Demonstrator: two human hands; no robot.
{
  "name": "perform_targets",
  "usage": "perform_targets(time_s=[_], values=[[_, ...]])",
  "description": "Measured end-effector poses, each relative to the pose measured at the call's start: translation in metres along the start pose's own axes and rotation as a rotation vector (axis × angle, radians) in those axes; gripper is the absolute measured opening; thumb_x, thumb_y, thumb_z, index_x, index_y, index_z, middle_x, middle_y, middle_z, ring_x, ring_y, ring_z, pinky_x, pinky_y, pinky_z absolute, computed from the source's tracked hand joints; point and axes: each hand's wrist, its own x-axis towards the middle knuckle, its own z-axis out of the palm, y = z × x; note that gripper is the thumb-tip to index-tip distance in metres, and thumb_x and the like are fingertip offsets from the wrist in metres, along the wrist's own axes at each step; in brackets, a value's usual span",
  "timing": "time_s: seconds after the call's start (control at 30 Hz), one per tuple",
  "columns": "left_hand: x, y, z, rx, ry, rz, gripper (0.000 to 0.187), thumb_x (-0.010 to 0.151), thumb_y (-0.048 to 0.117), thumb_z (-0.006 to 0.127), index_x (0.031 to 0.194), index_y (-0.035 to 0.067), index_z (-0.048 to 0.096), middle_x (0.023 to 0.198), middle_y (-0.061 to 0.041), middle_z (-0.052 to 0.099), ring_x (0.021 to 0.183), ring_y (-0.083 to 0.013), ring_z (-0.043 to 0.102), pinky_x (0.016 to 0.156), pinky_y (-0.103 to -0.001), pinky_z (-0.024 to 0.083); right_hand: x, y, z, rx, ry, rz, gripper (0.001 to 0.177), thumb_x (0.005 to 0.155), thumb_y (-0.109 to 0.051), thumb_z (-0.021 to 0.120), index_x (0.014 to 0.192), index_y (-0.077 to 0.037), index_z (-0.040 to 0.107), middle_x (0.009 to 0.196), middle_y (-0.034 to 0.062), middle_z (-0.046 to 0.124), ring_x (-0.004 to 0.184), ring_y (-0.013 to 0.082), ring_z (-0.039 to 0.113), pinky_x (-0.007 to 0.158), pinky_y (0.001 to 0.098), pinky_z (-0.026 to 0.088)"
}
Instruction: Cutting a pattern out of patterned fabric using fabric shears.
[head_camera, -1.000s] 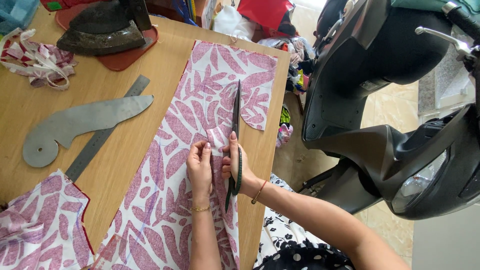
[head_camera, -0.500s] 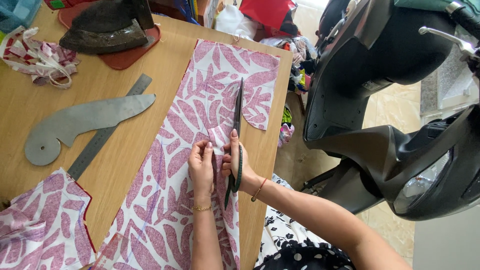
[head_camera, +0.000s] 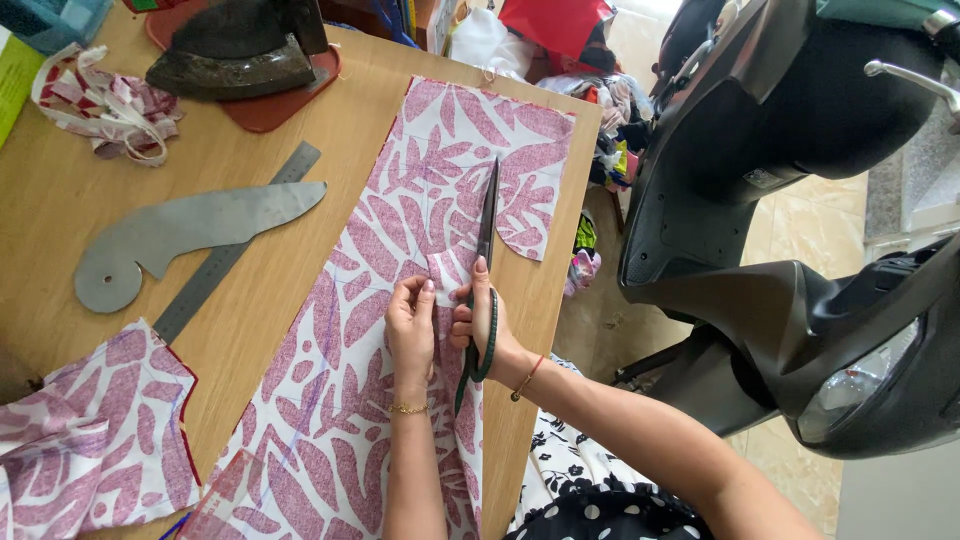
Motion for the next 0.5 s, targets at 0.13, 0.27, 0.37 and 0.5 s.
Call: perform_targets(time_s=[0.13, 0.27, 0.37, 0.5], values=[[0.0, 0.003, 0.002, -0.037, 0.001, 0.02, 0.015, 0.103, 0.014, 0.062, 0.106, 0.0, 0.063, 0.091, 0.003, 0.061, 0.08, -0.005, 0.05, 0.071, -0.02, 0.045, -0.01, -0.014, -0.019, -0.056, -0.027, 0.031, 0.074, 0.084, -0.083, 0.048, 0.1, -0.011, 0.052, 0.058, -0.008, 0.031, 0.04, 0.0044, 0.026, 0.037, 0.0231, 0.024], [-0.006, 0.02, 0.009, 0.093, 0.035, 0.045, 0.016, 0.102, 0.016, 0.061, 0.104, 0.001, 0.065, 0.088, 0.002, 0.064, 0.08, -0.0055, 0.055, 0.074, -0.021, 0.048, -0.034, -0.054, -0.049, -0.221, -0.028, 0.136, 0.068, 0.084, -0.08, 0.047, 0.106, -0.016, 0.051, 0.066, -0.0034, 0.041, 0.049, 0.0083, 0.036, 0.046, 0.0262, 0.031], [-0.011, 0.029, 0.017, 0.181, 0.083, 0.02, 0.017, 0.102, 0.017, 0.06, 0.104, 0.002, 0.066, 0.086, 0.001, 0.065, 0.076, -0.0061, 0.056, 0.07, -0.022, 0.049, -0.043, -0.088, -0.068, -0.37, -0.027, 0.197, 0.067, 0.085, -0.078, 0.047, 0.109, -0.016, 0.052, 0.069, -0.0023, 0.044, 0.052, 0.0096, 0.037, 0.048, 0.0271, 0.032], [-0.012, 0.019, 0.023, 0.245, 0.109, -0.016, 0.018, 0.102, 0.018, 0.061, 0.101, 0.001, 0.067, 0.079, -0.002, 0.064, 0.067, -0.0086, 0.052, 0.06, -0.026, 0.045, -0.04, -0.138, -0.085, -0.673, -0.061, 0.229, 0.07, 0.089, -0.076, 0.04, 0.114, -0.012, 0.053, 0.069, -0.0003, 0.043, 0.052, 0.0116, 0.035, 0.049, 0.0283, 0.033]])
